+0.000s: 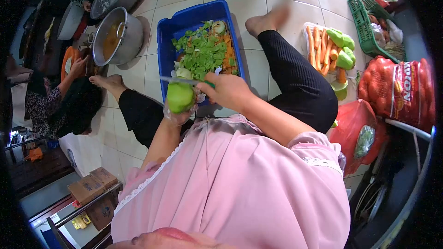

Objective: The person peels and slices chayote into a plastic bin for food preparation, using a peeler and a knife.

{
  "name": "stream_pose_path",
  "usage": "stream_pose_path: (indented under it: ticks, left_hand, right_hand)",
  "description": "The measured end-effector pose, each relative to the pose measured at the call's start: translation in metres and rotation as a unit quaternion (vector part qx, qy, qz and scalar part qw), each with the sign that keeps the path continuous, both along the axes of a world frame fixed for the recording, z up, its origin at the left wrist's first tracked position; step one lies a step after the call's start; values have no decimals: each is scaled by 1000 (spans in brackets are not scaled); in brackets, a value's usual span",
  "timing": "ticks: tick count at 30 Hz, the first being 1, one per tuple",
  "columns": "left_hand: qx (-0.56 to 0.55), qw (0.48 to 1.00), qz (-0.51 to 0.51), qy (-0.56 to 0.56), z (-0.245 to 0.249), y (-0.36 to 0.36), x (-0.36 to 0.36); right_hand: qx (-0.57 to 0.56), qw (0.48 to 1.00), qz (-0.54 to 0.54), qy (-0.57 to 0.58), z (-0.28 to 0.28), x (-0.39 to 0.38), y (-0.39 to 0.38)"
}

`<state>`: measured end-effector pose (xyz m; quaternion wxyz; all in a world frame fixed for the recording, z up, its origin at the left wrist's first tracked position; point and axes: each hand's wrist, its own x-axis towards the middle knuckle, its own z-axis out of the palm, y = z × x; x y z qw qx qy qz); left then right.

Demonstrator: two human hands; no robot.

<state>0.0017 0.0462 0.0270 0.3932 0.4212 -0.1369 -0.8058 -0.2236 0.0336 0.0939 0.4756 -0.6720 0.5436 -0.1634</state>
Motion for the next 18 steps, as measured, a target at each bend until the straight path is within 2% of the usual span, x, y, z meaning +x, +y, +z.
stream_pose_path:
  ticks: [1, 4, 6, 8, 9, 11, 13, 15, 18]
  left_hand:
    - [1, 999, -12, -39, 4, -1, -1]
    - [-28, 993, 38, -106, 13, 2, -21]
    - [70, 992, 44, -93, 32, -3, -26]
    - [30, 996, -25, -80, 42, -5, -25]
    - [12, 999, -28, -31, 39, -9, -23]
    - [-10, 998, -25, -50, 35, -6, -21]
    - [-33, 995, -32, -93, 51, -7, -28]
    - [-24, 998, -28, -50, 22, -6, -13]
    - [10, 999, 2, -34, 16, -3, -4]
  right_hand:
    - [-60, 998, 18, 5, -12, 2, 5]
    - [-103, 994, 34, 13, -13, 4, 9]
    - [-132, 991, 22, 2, -13, 4, 9]
    - [-112, 993, 35, -3, -6, 3, 7]
    - [-98, 994, 37, -2, -3, 2, 6]
    - [-117, 993, 25, 14, -1, 1, 4]
    - [-133, 990, 7, 42, -5, -1, 3]
    - [-150, 985, -10, 80, -19, -1, 2]
    - [-127, 984, -38, 118, -25, -5, -3]
